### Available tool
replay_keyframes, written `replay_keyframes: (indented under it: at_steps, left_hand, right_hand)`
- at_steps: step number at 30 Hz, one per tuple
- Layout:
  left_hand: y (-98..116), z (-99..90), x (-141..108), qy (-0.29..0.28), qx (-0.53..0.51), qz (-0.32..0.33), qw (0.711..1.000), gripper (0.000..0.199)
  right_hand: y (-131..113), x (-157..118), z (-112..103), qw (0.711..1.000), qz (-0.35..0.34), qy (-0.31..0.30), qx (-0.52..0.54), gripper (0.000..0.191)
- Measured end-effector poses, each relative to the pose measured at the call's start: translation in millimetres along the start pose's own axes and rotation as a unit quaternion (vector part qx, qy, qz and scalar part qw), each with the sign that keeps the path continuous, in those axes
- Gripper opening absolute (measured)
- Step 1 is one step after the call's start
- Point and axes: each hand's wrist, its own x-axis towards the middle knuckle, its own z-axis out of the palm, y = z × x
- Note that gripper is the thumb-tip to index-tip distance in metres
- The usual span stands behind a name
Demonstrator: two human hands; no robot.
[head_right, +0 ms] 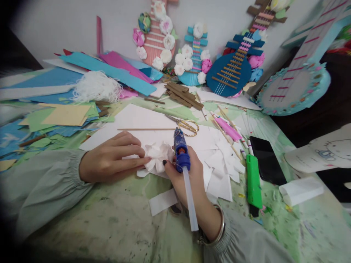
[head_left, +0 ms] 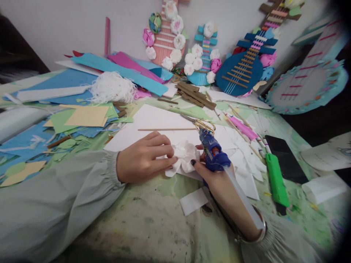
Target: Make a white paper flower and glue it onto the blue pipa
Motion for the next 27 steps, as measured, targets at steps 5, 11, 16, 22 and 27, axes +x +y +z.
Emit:
replay_keyframes:
  at_steps: [5,11,16,22,27]
  left_hand:
    - [-1.2,0.7,0.7,0.023,-0.007,0.010,1.000,0.010]
    - [-2.7,-0.6,1.8,0.045,-0.020,0.017,0.999,0.012]
    - [-1.9,-0.6,2.1,0.052,-0.040,0.018,0.998,0.012]
    - [-0.4,-0.5,3.3,0.050,-0.056,0.016,0.997,0.016]
    - [0.1,-1.1,4.2,0.051,-0.062,0.020,0.997,0.018]
  right_hand:
    - [0.6,-0.6,-0.6,1.000,-0.006,0.000,0.000,0.026]
    - [0.5,0.3,0.8,1.000,-0.006,0.001,0.000,0.025]
    - [4.3,0.1,0.8,1.000,-0.016,0.003,-0.002,0.025]
    - [5.5,0.0,0.6,1.000,-0.016,0.002,-0.004,0.026]
    - [3.4,0.6,0.8,1.000,-0.014,0.003,-0.005,0.026]
